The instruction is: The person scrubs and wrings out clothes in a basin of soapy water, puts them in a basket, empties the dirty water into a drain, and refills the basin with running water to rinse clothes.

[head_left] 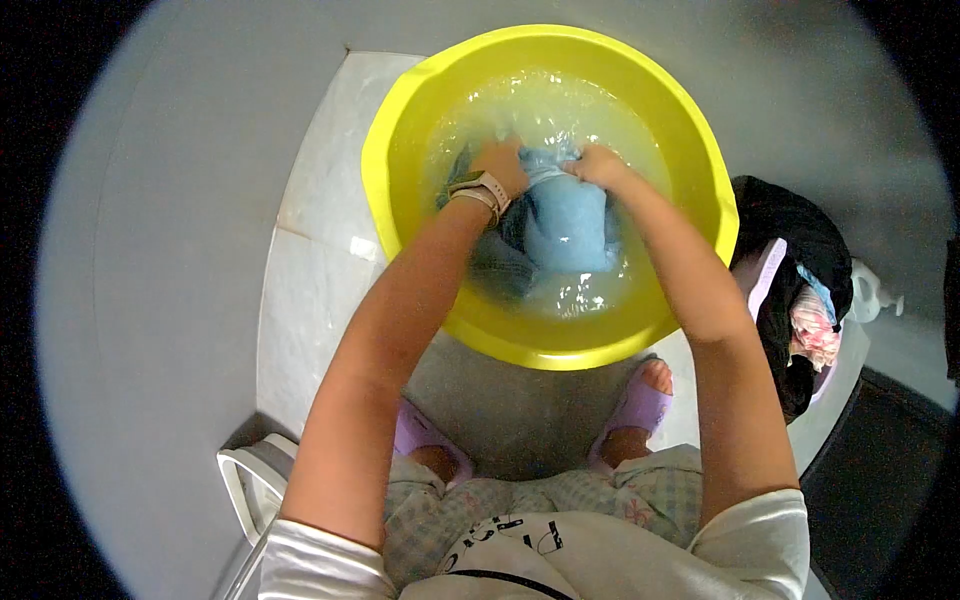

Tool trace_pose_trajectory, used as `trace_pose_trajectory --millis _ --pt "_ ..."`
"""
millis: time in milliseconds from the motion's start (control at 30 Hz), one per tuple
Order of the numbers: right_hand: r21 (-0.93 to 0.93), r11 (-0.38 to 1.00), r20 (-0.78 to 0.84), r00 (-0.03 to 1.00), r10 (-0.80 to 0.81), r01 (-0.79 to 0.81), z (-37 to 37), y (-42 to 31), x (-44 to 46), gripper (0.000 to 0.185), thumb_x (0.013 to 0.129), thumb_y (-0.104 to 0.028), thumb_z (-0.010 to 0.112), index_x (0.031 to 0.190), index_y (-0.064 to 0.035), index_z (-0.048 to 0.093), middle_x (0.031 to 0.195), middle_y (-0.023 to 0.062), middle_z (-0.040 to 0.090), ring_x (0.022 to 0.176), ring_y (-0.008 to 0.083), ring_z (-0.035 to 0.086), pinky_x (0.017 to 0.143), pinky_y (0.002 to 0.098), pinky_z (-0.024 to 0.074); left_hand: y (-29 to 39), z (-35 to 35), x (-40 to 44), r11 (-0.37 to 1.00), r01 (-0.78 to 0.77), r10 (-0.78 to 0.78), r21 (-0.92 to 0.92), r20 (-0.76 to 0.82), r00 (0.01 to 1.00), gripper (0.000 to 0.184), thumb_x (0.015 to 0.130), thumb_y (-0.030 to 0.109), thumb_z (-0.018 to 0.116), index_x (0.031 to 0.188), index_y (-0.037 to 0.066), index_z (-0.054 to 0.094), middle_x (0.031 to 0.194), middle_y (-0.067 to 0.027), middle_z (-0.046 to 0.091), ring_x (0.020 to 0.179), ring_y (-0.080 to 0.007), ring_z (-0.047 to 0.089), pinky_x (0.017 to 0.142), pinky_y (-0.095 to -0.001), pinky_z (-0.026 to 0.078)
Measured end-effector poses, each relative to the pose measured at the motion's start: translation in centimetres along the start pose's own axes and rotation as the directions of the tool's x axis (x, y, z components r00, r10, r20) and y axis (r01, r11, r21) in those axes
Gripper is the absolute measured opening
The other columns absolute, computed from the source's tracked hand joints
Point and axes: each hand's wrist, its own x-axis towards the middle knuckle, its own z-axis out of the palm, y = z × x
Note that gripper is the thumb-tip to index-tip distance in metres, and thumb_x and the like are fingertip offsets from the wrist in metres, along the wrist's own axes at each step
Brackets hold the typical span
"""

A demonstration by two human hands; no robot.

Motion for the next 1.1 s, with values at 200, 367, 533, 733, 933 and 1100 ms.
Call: trace_pose_trajectory --millis 200,367,533,733,933,1100 --pt "0.419 0.827 -0.563 0.821 -0.088 0.376 1.6 -2.7 -0.3 0.030 0.073 -0.020 0.054 0.097 -0.0018 0.054 0.090 0.0191 0.059 0.085 0.0299 0.057 0.074 0.0345 0.0438 2.0 -3.2 0.2 0.444 0.440 0.030 -0.781 0.503 0.864 0.036 0.078 0.028 0.049 0.110 0.010 0.050 0.106 -0.0127 0.055 0.096 -0.0283 0.052 0.081 -0.0391 0.042" --pt "0.579 0.598 -0.702 0.712 0.019 0.555 -0.2 -10.1 -5.2 0.021 0.074 -0.017 0.054 0.090 -0.0045 0.054 0.084 0.0195 0.057 0.081 0.0349 0.055 0.072 0.0382 0.0438 2.0 -4.9 -0.5 -0.288 0.510 0.172 -0.811 0.480 0.860 0.046 0.084 0.045 0.033 0.109 0.010 0.049 0.107 -0.0070 0.053 0.095 -0.0247 0.052 0.085 -0.0402 0.039" --pt "0.250 0.765 -0.840 0.527 -0.134 0.594 0.2 -12.9 -7.3 0.023 0.073 -0.023 0.056 0.081 -0.0030 0.050 0.078 0.0176 0.055 0.074 0.0356 0.054 0.065 0.0413 0.0437 -0.5 -1.6 -1.0 0.129 -0.160 0.218 -0.979 -0.130 0.967 0.034 0.082 0.036 0.043 0.102 0.010 0.048 0.100 -0.0074 0.054 0.092 -0.0208 0.052 0.081 -0.0347 0.043" --pt "0.038 0.945 -0.801 0.575 -0.166 0.325 -0.7 -9.7 -4.3 0.031 0.077 -0.034 0.050 0.084 -0.0038 0.052 0.078 0.0201 0.057 0.074 0.0369 0.056 0.065 0.0441 0.0441 1.4 -3.6 -1.3 -0.196 0.358 0.001 -0.913 0.365 0.931 0.035 0.081 0.034 0.047 0.103 0.006 0.050 0.096 -0.0082 0.055 0.086 -0.0184 0.053 0.072 -0.0308 0.044" --pt "0.043 0.994 -0.696 0.717 -0.039 0.096 -3.7 -3.3 -3.3 0.040 0.082 -0.041 0.043 0.091 -0.0035 0.054 0.083 0.0226 0.056 0.078 0.0376 0.055 0.069 0.0453 0.0432 1.3 -8.5 -1.4 0.771 -0.076 0.011 -0.632 -0.107 0.994 0.035 0.076 0.030 0.055 0.099 0.004 0.055 0.100 -0.0136 0.055 0.088 -0.0236 0.053 0.074 -0.0345 0.044" --pt "0.105 0.955 -0.622 0.768 -0.154 0.277 -1.7 -0.6 -2.3 0.043 0.079 -0.040 0.050 0.100 -0.0034 0.052 0.100 0.0234 0.051 0.091 0.0377 0.051 0.078 0.0438 0.0408 0.2 -7.3 -1.0 0.999 0.005 0.015 0.053 -0.360 0.933 0.031 0.071 0.026 0.060 0.094 0.007 0.057 0.097 -0.0192 0.054 0.089 -0.0340 0.053 0.077 -0.0398 0.043"
